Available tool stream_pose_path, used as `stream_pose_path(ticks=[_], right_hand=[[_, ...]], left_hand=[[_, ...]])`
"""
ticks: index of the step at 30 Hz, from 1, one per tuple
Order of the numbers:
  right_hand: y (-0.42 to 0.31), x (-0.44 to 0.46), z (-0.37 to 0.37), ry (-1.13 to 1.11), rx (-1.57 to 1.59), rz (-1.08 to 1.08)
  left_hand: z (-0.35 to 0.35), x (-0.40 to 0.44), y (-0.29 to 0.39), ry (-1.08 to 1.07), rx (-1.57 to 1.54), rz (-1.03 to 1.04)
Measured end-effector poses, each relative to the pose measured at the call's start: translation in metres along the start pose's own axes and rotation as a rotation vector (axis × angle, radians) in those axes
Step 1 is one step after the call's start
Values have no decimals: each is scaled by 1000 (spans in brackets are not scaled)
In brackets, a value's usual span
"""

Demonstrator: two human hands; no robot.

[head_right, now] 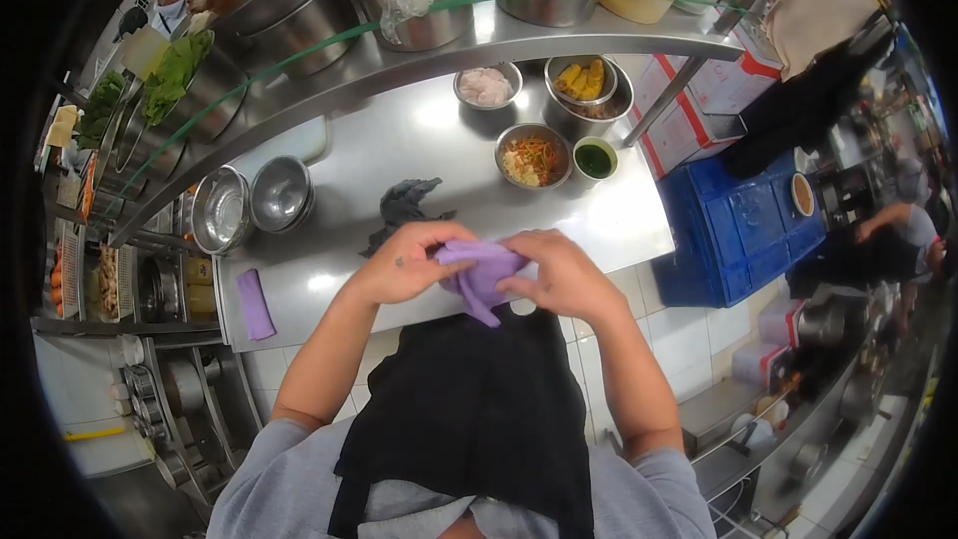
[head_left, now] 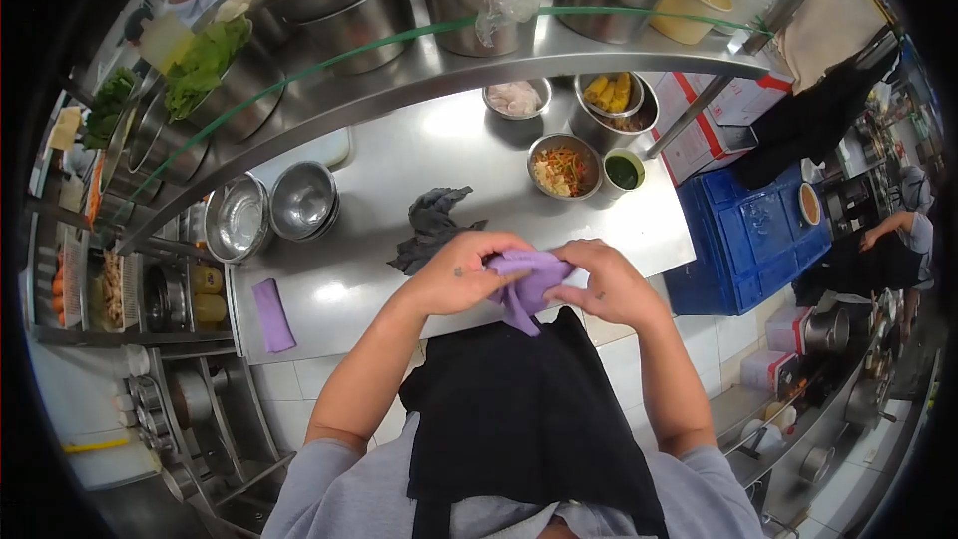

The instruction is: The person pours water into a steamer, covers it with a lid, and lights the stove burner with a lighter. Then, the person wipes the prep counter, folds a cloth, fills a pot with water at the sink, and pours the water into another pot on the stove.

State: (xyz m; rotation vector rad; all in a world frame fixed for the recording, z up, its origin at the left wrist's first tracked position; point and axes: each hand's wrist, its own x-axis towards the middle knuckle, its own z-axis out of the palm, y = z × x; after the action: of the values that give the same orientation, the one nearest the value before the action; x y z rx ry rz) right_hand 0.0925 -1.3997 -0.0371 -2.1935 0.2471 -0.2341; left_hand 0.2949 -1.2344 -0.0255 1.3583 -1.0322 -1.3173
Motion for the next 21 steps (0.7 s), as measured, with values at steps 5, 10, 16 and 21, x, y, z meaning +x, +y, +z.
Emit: stream_pose_path(ticks=[5,10,16,21], right_hand=[[1,-3,-12,270,-208,-19],[41,-27,26,316,-331,-25],[90,-63,75,129,-153,275],[80,-22,58,317,-182,375]], left_hand=[[-28,1,-18,299,323,298],[-11,-12,-86,378,717,481],[15,-26,-159,282,603,100],[1,-6,-111,527,724,289]])
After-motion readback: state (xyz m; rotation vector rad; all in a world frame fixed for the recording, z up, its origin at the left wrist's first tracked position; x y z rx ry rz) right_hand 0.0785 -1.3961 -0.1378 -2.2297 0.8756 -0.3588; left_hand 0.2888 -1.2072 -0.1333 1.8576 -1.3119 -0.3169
